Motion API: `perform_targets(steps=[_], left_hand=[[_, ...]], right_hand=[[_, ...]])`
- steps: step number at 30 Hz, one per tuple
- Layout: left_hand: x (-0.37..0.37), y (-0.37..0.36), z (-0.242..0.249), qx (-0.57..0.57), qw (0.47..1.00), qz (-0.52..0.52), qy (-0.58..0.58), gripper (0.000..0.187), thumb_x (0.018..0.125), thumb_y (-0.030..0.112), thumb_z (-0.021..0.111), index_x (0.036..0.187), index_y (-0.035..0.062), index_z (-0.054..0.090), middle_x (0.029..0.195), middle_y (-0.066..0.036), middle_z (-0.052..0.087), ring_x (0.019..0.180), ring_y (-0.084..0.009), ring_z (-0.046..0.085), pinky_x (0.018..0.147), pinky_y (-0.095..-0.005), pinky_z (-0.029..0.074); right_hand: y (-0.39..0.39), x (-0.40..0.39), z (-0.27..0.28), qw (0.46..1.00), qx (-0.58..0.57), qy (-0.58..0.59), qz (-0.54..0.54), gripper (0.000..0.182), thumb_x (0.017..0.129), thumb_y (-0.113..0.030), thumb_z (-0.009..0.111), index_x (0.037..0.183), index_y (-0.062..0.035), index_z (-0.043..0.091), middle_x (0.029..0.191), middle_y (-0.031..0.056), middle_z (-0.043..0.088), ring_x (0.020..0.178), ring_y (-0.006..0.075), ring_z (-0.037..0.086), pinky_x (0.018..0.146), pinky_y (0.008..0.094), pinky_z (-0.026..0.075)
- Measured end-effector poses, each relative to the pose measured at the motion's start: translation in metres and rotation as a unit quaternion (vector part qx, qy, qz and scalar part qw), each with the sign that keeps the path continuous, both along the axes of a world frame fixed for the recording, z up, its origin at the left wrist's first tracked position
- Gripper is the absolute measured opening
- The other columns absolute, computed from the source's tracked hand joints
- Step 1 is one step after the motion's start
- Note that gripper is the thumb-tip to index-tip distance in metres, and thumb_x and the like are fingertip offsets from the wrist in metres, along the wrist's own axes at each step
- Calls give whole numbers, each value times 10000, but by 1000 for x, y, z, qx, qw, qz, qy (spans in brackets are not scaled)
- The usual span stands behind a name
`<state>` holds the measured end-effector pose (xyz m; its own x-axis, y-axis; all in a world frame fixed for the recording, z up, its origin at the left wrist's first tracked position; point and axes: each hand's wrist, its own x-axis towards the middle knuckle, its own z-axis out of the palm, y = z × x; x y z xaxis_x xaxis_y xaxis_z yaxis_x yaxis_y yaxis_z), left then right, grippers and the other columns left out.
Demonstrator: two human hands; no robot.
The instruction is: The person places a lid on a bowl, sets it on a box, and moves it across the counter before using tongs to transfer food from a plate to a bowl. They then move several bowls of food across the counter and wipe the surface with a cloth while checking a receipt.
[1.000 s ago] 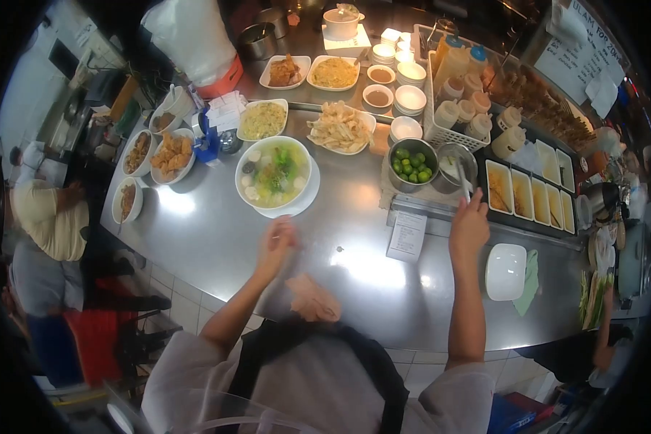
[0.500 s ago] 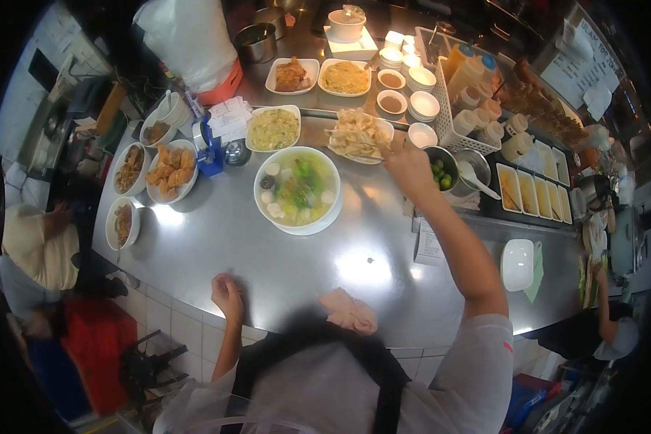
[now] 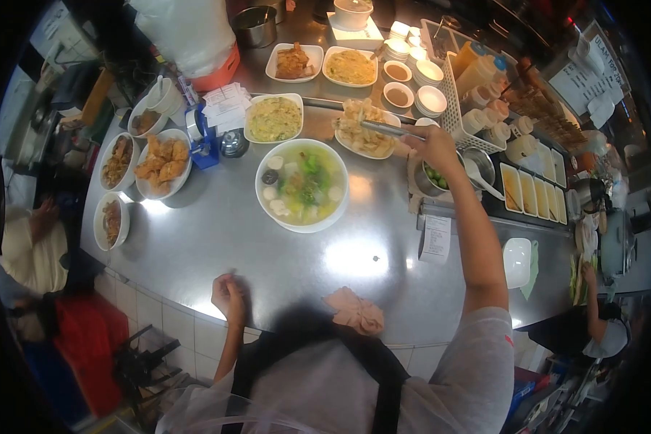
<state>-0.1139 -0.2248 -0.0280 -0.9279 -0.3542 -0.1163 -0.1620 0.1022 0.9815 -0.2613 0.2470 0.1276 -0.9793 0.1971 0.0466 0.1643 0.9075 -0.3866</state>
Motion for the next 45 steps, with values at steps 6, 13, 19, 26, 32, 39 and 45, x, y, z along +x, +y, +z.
perform_targets(steps=[6,13,19,26,32,39,45], left_hand=[[0,-1,-1,-33,999,4,-8,87,869,73,486,898,10,539,688,-12,522,546,-59,458,461,-189,388],[-2,0,0,-61,998,2,-10,112,893,118,485,890,13,526,642,-2,506,511,-44,443,453,-177,360],[-1,1,3,-60,998,8,-8,116,893,117,488,888,9,530,655,-6,514,511,-45,444,448,-175,354],[1,-2,-8,8,1000,3,13,110,875,35,441,922,3,535,729,-45,542,576,-68,475,453,-194,386],[-3,18,0,125,990,37,61,88,891,35,424,916,0,502,647,-29,488,520,-65,428,424,-175,347],[-1,6,4,24,999,6,34,72,887,47,454,902,10,514,649,-4,474,505,-52,405,438,-177,340],[0,2,-1,-31,999,2,18,75,877,52,463,888,18,530,667,-8,504,501,-46,429,440,-181,356]], right_hand=[[-11,12,-9,996,37,71,37,266,730,-294,640,951,-151,674,731,139,625,680,282,607,627,366,466],[-44,-8,-11,982,172,37,75,175,719,-247,625,850,-137,664,748,113,620,698,271,608,629,385,475],[-55,-30,8,971,226,5,74,182,689,-253,636,811,-121,657,700,118,610,664,282,602,596,398,464],[-55,-64,12,930,345,71,105,138,666,-216,634,722,-93,664,669,106,623,650,253,611,579,382,467],[-44,-81,-7,900,400,55,164,122,685,-157,558,682,-77,650,625,113,613,624,234,613,525,386,436],[-19,-56,43,954,270,47,119,195,707,-296,644,878,-205,668,752,40,629,728,227,611,622,368,468],[-7,-48,50,951,254,92,149,210,712,-271,645,910,-206,671,748,40,628,718,216,608,626,345,467]])
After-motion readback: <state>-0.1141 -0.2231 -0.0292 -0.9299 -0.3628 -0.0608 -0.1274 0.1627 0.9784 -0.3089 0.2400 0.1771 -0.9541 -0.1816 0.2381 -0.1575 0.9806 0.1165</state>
